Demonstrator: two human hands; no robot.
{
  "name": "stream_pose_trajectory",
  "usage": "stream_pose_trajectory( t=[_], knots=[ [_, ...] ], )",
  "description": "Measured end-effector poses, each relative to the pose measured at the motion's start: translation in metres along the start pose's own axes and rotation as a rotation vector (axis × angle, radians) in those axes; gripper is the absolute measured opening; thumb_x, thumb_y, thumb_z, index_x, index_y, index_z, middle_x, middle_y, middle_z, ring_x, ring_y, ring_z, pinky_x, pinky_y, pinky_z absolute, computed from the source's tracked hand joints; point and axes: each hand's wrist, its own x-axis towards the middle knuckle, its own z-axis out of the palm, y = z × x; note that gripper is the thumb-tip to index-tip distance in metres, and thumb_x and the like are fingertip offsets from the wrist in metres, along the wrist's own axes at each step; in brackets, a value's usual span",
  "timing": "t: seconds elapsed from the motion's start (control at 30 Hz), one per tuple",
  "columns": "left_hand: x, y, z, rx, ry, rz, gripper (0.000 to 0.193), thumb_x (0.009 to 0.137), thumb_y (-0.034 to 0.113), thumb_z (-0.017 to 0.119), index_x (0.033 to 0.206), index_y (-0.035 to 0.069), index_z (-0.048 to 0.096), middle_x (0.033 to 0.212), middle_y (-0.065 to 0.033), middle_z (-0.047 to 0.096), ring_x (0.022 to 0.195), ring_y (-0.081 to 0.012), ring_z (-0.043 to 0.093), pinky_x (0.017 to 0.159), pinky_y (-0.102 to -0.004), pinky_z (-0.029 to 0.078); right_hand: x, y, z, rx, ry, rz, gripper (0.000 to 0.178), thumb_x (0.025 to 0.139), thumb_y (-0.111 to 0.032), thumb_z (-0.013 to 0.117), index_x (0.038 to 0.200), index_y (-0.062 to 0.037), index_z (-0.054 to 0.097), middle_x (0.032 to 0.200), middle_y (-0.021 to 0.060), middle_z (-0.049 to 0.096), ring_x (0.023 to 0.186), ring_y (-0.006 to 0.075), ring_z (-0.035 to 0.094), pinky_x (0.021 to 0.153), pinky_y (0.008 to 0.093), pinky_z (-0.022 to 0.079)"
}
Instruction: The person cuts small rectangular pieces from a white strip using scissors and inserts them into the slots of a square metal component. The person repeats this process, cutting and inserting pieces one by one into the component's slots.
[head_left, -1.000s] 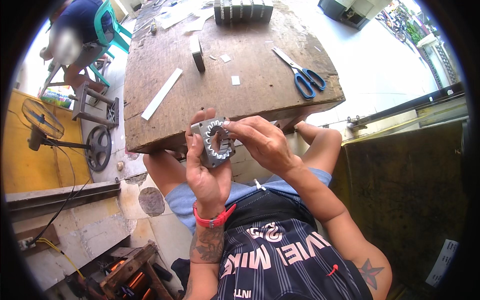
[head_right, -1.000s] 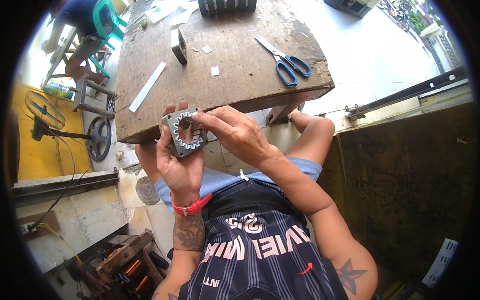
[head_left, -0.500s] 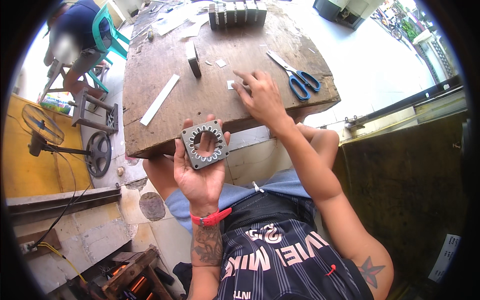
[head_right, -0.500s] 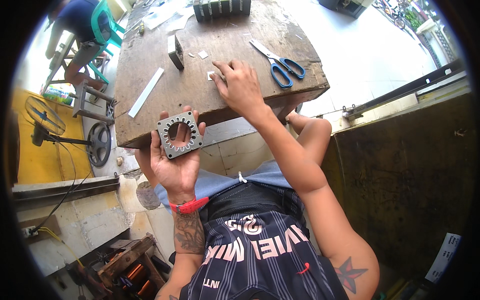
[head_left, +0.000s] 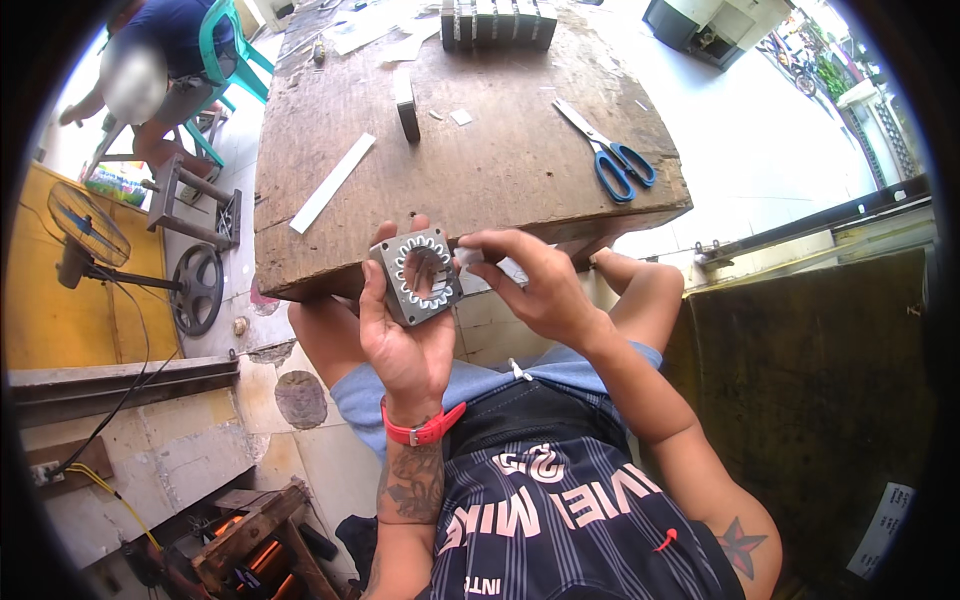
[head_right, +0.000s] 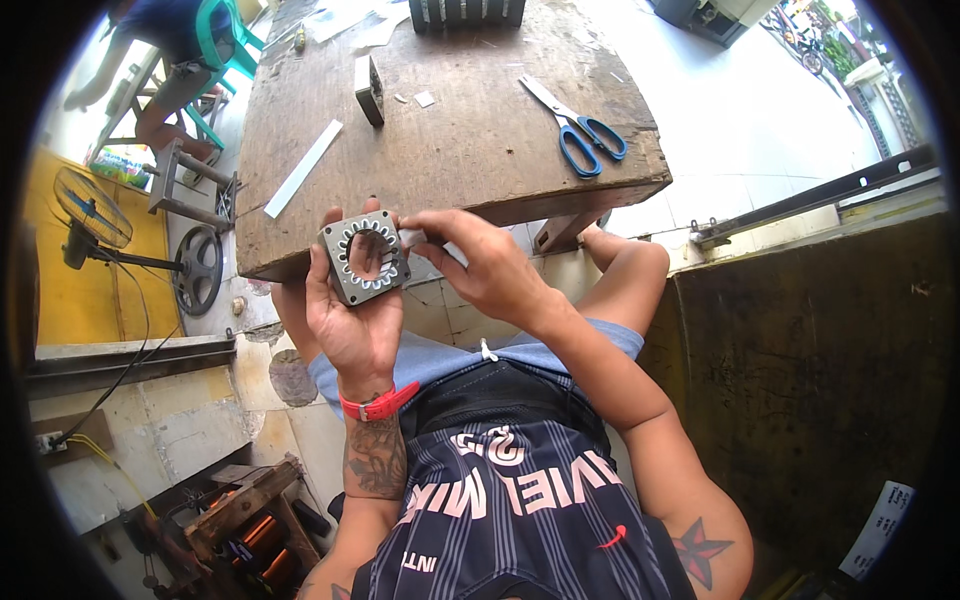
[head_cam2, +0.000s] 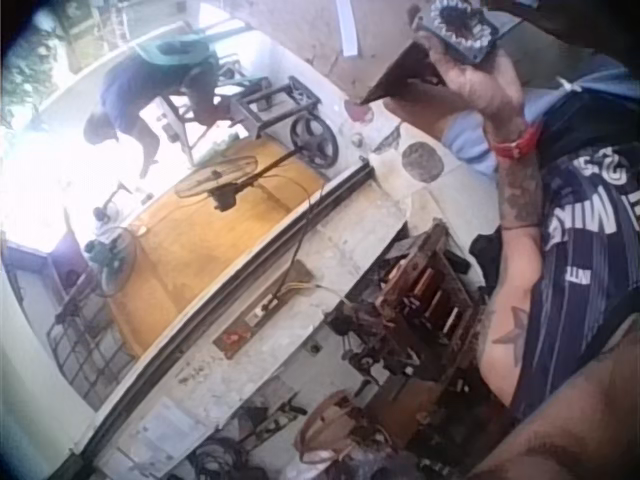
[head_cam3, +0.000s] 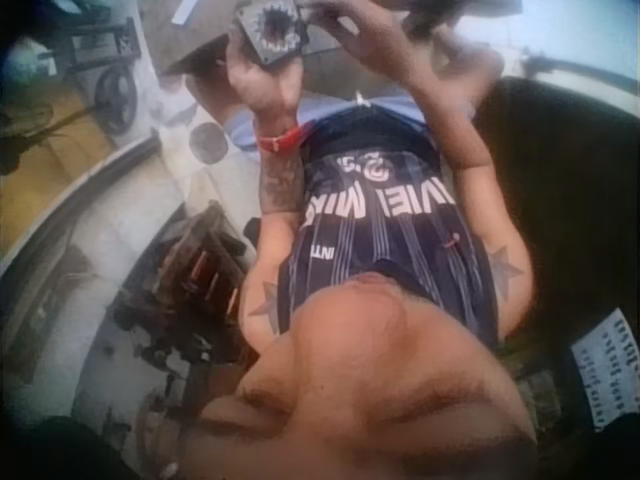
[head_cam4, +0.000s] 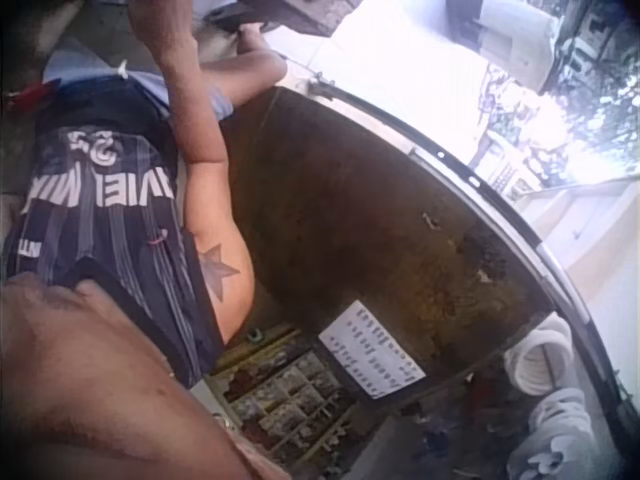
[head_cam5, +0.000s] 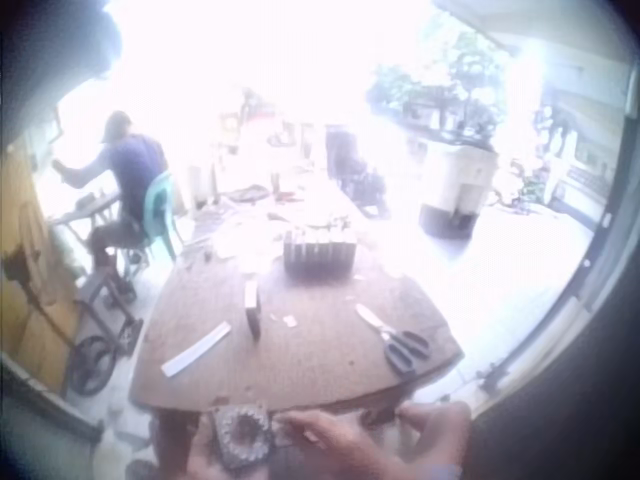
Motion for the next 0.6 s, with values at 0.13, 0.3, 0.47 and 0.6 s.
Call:
stream_pose_trajectory(
  t=[0.13, 0.3, 0.47, 0.6],
  knots=[
    [-0.003, -0.003, 0.006, 0.071, -0.037, 0.042, 0.049, 0.114, 0.037, 0.045, 0.154, 0.009, 0.045, 0.159, -0.0227, 0.048, 0.14, -0.0276, 0.053, 0.118, -0.0456, 0.043, 0.0, -0.003, -0.001, -0.178, 0.043, -0.163, 0.032, 0.089, -0.001, 0.078, 0.12, -0.0055, 0.069, 0.102, 0.0119, 0.072, 0.094, 0.0304, 0.072, 0.081, 0.0396, 0.059],
    [-0.007, -0.009, 0.008, 0.173, -0.073, 0.121, 0.047, 0.115, 0.039, 0.044, 0.153, 0.01, 0.045, 0.16, -0.0202, 0.048, 0.14, -0.0254, 0.052, 0.117, -0.043, 0.042, 0.001, -0.007, 0.005, -0.113, 0.05, -0.136, 0.028, 0.087, -0.003, 0.079, 0.113, -0.0062, 0.07, 0.103, 0.0116, 0.069, 0.098, 0.0305, 0.069, 0.08, 0.041, 0.059],
    [-0.007, -0.009, 0.005, 0.236, -0.09, 0.151, 0.046, 0.115, 0.039, 0.043, 0.152, 0.011, 0.046, 0.16, -0.0181, 0.049, 0.139, -0.0242, 0.053, 0.118, -0.0419, 0.041, -0.007, -0.01, 0.002, -0.133, -0.024, -0.13, 0.03, 0.086, 0.0, 0.078, 0.116, -0.0065, 0.072, 0.103, 0.0107, 0.07, 0.097, 0.0307, 0.07, 0.083, 0.0414, 0.06],
    [-0.007, -0.01, 0.005, 0.199, -0.089, 0.127, 0.046, 0.115, 0.039, 0.042, 0.152, 0.011, 0.046, 0.16, -0.0178, 0.049, 0.14, -0.0237, 0.053, 0.118, -0.0418, 0.04, -0.009, -0.007, 0.0, -0.17, -0.018, -0.137, 0.036, 0.088, 0.0, 0.076, 0.123, -0.0076, 0.072, 0.111, 0.0117, 0.071, 0.103, 0.0312, 0.071, 0.085, 0.0413, 0.061]
  ],
)
